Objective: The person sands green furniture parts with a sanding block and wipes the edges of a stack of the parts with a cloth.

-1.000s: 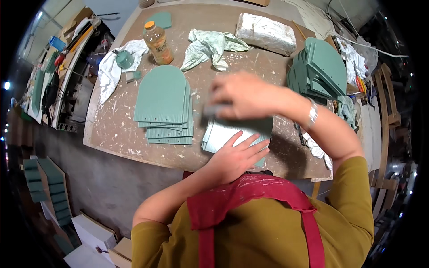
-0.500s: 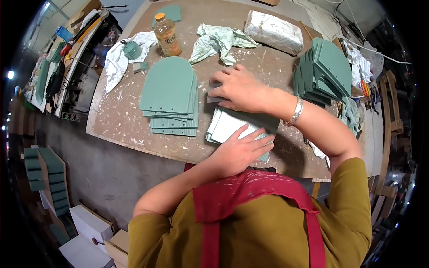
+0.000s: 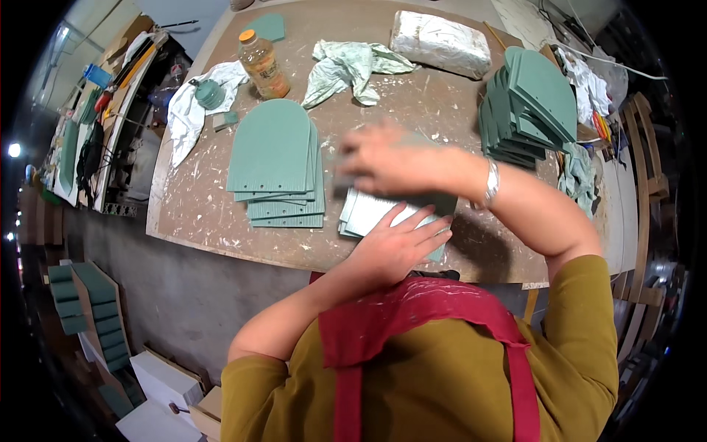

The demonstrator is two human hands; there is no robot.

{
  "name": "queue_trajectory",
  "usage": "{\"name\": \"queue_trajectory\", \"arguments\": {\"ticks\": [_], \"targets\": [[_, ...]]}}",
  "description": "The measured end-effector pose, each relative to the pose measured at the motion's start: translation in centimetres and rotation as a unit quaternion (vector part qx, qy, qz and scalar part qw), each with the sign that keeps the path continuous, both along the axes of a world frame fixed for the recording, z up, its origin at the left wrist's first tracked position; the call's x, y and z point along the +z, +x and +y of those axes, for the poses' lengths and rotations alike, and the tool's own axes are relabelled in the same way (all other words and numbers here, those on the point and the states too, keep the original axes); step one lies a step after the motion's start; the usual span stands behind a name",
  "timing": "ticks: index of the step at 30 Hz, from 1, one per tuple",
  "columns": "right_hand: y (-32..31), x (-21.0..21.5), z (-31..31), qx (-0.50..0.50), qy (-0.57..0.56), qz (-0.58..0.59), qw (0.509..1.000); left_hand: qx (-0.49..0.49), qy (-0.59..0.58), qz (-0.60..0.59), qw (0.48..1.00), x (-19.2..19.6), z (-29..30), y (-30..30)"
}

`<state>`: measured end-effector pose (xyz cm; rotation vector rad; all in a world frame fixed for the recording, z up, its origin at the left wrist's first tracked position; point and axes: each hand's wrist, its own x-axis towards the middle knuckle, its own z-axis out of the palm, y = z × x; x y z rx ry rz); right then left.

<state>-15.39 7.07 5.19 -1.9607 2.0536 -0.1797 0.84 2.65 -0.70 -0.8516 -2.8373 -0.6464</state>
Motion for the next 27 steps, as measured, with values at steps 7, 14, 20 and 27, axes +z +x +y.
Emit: {"name": "queue_trajectory", "arguments": {"ticks": [7,14,20,27], "targets": [[2.2,-1.3,1.2,0.056,-0.134,-0.062,0.988,-0.005,0.047,-0.043,0.998,0.0,-0.1,0.2],[-7.2,-1.0,5.1,-0.283,-0.165,0.096,0.940,0.018,-0.040,-0.010,0.999,1.2,0.3,0.0],[-4.8,-2.1,10.1,-0.372,-0.277,-0.220,0.858,0.062,-0.100,0.080,0.990,0.6,1.0,0.6],[-3.2,-3.7,15.8,-0.427,-0.382,-0.327,0.752,0.354,0.327,-0.149,0.864,7.1,-5.9,1.0]]}}
